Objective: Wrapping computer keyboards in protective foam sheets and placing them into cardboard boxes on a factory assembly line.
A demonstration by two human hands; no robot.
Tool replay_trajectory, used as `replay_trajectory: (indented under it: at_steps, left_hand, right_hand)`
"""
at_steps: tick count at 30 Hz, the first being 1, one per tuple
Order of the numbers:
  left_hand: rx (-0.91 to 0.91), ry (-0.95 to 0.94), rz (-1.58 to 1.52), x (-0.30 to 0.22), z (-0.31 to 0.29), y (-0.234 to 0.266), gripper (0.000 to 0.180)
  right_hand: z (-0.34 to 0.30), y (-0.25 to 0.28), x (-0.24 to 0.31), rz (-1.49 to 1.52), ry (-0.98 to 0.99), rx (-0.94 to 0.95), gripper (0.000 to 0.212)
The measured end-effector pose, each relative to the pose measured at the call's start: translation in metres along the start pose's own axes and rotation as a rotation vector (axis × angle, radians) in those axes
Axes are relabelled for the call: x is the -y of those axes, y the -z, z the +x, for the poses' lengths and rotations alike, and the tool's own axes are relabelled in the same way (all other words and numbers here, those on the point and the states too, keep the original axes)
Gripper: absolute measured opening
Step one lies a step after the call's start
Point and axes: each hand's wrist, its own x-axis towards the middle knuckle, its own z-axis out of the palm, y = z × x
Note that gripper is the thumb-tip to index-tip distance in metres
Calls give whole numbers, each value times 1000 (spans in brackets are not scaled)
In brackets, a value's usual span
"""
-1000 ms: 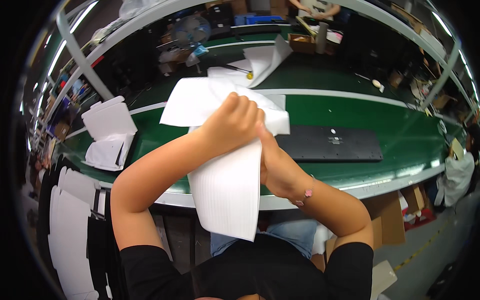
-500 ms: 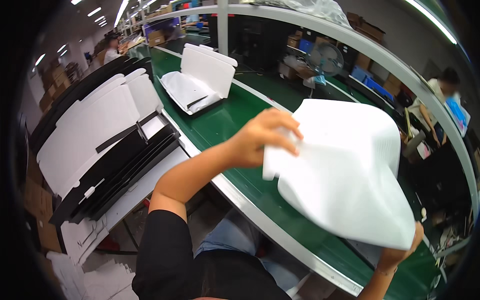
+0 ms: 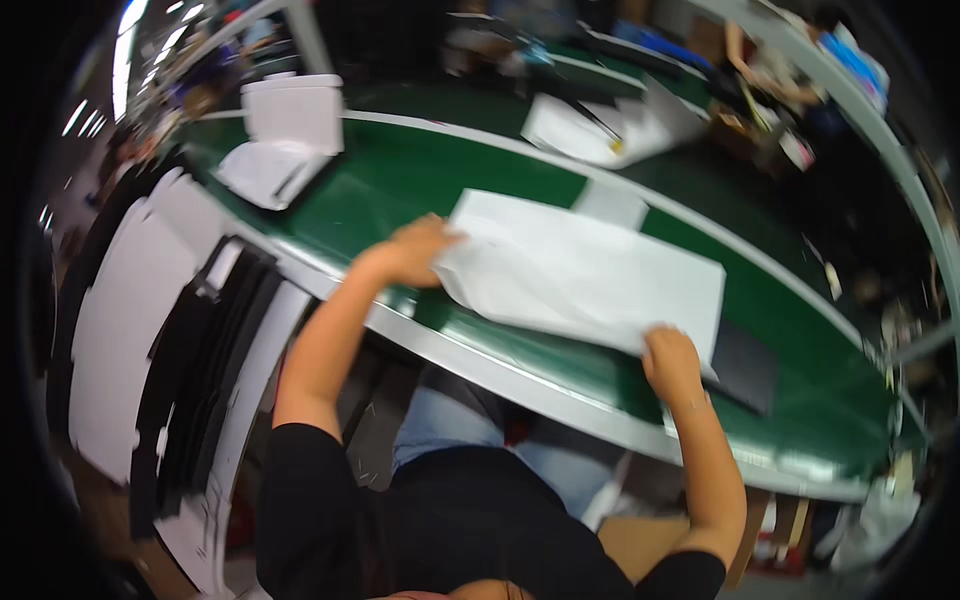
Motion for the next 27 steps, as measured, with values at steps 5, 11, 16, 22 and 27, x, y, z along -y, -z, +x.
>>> replay_trajectory:
  at_steps: [5,11,16,22,27]
  left_hand:
    - [-602,117,-91,-52,10,89,56]
    - [-312,-291,-167,-187,42,41,50]
    - [-378,-381,-113,-221,69,23,41]
    - [-267,-455,150,-204,93,6,14]
    - [-164,-190,439,-121,98,3,5]
  right_hand:
    - [13,17,10,389,-499,-28,6]
    - [11,3,18,279,-405,-134,8]
    - [12,-7,29,26,-155,-261,11]
    - [12,-18,31,-64,-23,-353,11]
    - [5,-13,22,-136,-107,-278,7]
